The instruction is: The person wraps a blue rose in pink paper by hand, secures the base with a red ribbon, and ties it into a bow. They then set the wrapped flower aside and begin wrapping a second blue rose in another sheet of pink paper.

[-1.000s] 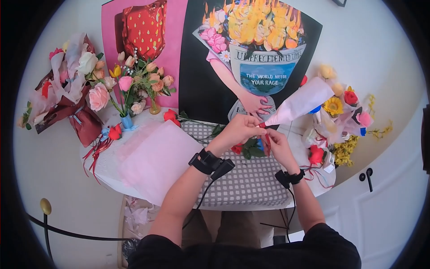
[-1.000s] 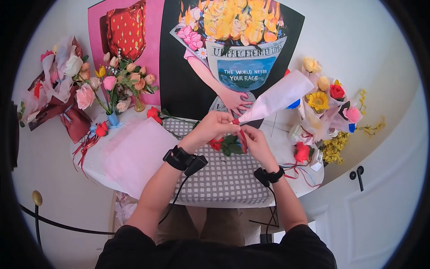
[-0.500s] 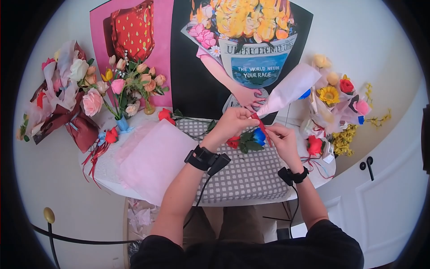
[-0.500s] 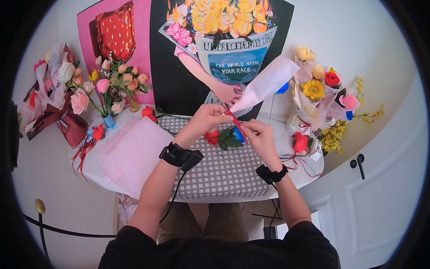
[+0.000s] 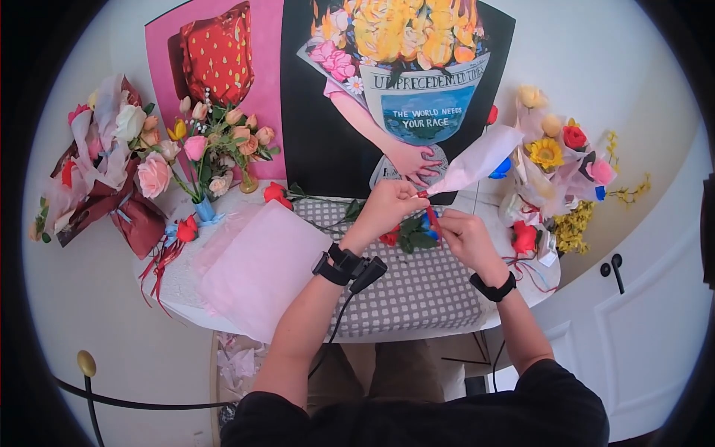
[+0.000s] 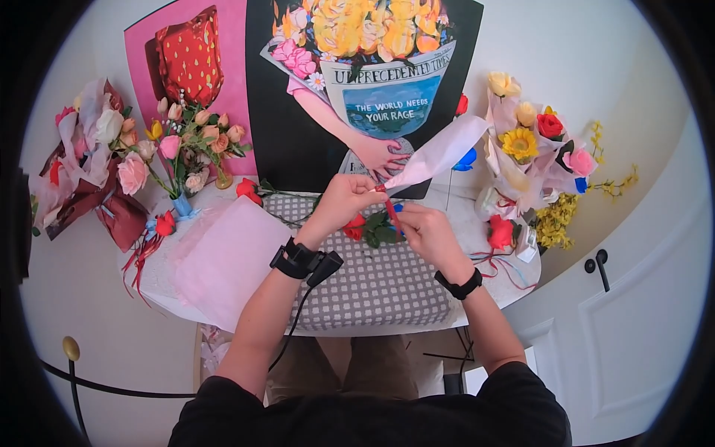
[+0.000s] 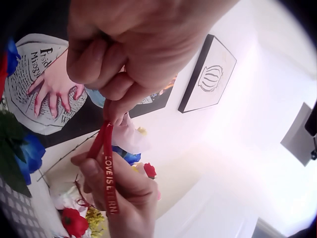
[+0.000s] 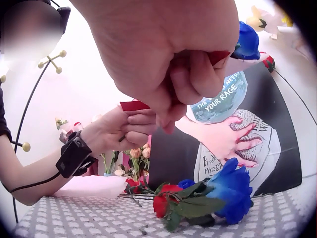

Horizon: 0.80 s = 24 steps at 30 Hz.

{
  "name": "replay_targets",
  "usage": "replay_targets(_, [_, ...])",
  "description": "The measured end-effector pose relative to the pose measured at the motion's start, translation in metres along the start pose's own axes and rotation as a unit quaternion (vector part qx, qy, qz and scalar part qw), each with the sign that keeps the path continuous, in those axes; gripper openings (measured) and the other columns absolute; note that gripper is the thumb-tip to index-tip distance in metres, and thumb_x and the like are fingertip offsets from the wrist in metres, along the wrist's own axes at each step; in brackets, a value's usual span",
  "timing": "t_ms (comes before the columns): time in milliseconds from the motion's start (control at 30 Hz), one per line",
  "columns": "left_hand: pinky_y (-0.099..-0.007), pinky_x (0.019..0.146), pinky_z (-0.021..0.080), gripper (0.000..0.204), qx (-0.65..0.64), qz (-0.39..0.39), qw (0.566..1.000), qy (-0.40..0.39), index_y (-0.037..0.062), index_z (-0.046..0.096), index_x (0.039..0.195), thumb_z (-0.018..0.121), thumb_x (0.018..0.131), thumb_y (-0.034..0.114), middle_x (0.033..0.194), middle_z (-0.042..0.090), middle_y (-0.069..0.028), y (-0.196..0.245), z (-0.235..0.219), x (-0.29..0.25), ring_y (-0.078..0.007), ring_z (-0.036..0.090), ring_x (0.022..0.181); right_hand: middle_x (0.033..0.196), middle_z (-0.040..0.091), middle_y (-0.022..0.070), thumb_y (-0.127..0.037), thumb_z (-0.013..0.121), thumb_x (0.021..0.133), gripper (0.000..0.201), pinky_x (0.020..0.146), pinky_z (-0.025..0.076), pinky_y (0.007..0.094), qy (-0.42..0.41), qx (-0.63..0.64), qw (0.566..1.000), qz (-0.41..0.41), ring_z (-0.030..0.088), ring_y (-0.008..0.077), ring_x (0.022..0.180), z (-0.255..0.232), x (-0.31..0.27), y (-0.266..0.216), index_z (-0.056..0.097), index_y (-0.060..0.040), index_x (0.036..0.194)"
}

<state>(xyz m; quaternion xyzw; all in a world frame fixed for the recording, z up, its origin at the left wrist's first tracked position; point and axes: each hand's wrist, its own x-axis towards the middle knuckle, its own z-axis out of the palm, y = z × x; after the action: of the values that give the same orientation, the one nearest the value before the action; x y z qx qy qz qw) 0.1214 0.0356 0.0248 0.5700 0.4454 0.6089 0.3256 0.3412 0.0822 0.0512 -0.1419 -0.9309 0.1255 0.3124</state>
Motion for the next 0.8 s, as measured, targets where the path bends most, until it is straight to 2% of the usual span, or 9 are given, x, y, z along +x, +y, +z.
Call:
replay_targets(133, [-0.0267,0.054,0.042,0.025,0.081,0.020,0.996,0.033,-0.0049,0.069,0.079,0.080,0.084,0.017,0.064,0.065,-0.0033,0.001,0.001,-0.002,-0.0062,0.054,0.059,0.081,0.062,0.0142,-0.002,0.066,0.086,0.008,0.064,0.050,0.0436,-0.013,-0.043,0.999,0.005,0.063,0.0372,0.072,-0.009,0.000,-0.007,0.072,-0.0011,0.092])
replay_targets(267, [-0.0269,0.053,0.041,0.025,0.088,0.033,0.995,0.038,-0.0055,0.070,0.080,0.080,0.084,0.017,0.064,0.065,-0.0029,0.002,0.003,-0.003,-0.0067,0.054,0.058,0.082,0.063,0.0152,-0.004,0.066,0.087,0.009,0.065,0.050,0.0440,-0.043,-0.033,0.998,0.014,0.063,0.0382,0.073,-0.022,0.002,-0.011,0.072,-0.0008,0.093])
replay_targets(467, [-0.0250,0.052,0.039,0.023,0.020,-0.026,0.999,0.006,-0.0044,0.072,0.083,0.079,0.086,0.017,0.063,0.062,0.0002,0.003,0.001,-0.002,-0.0050,0.052,0.057,0.078,0.063,0.0167,-0.005,0.066,0.089,0.011,0.063,0.049,0.0408,-0.051,0.010,0.996,0.067,0.063,0.0357,0.071,-0.027,0.002,-0.013,0.074,0.0007,0.095])
replay_targets(533, [-0.0239,0.052,0.039,0.021,-0.021,-0.052,0.998,-0.009,-0.0049,0.073,0.086,0.077,0.087,0.015,0.064,0.062,0.0010,0.005,0.001,-0.002,-0.0040,0.052,0.058,0.078,0.065,0.0144,-0.006,0.065,0.091,0.013,0.062,0.047,0.0370,-0.055,0.058,0.990,0.118,0.062,0.0267,0.065,-0.026,0.001,-0.011,0.074,0.0027,0.095])
replay_targets(567, [-0.0239,0.052,0.039,0.021,-0.021,-0.052,0.998,-0.009,-0.0049,0.073,0.086,0.077,0.087,0.015,0.064,0.062,0.0010,0.004,0.001,-0.002,-0.0040,0.052,0.058,0.078,0.065,0.0144,-0.006,0.065,0.091,0.013,0.062,0.047,0.0370,-0.055,0.058,0.990,0.118,0.062,0.0267,0.065,-0.024,0.000,-0.010,0.074,0.0027,0.095])
replay_targets(633, [-0.0243,0.053,0.042,0.020,-0.020,-0.027,0.999,-0.002,-0.0068,0.073,0.089,0.076,0.087,0.013,0.068,0.066,-0.0016,0.002,0.003,-0.002,-0.0049,0.055,0.060,0.074,0.067,0.0095,-0.008,0.066,0.093,0.016,0.059,0.044,0.0328,-0.044,0.112,0.978,0.170,0.056,0.0150,0.061,-0.021,-0.002,-0.008,0.074,0.0046,0.097])
replay_targets(667, [-0.0243,0.053,0.042,0.020,-0.020,-0.027,0.999,-0.002,-0.0068,0.073,0.089,0.076,0.087,0.013,0.068,0.066,-0.0016,0.004,0.004,-0.003,-0.0049,0.055,0.060,0.074,0.067,0.0095,-0.008,0.066,0.093,0.016,0.059,0.044,0.0328,-0.043,0.112,0.978,0.170,0.056,0.0150,0.061,-0.021,-0.003,-0.007,0.074,0.0046,0.097])
replay_targets(733, [-0.0248,0.056,0.045,0.019,0.013,-0.010,1.000,0.008,-0.0073,0.073,0.091,0.075,0.088,0.011,0.073,0.070,-0.0044,0.008,0.005,-0.004,-0.0060,0.059,0.063,0.077,0.070,0.0035,-0.011,0.069,0.094,0.019,0.060,0.043,0.0269,-0.056,0.141,0.958,0.244,0.052,0.0068,0.066,-0.021,-0.004,-0.004,0.075,0.0061,0.100])
replay_targets(800, [-0.0249,0.057,0.047,0.019,0.024,-0.003,1.000,0.008,-0.0075,0.073,0.092,0.074,0.088,0.011,0.074,0.071,-0.0054,0.008,0.005,-0.004,-0.0065,0.060,0.064,0.071,0.067,0.0035,-0.011,0.068,0.093,0.019,0.058,0.041,0.0278,-0.043,0.150,0.960,0.234,0.050,0.0070,0.063,-0.017,-0.006,0.001,0.075,0.0054,0.100])
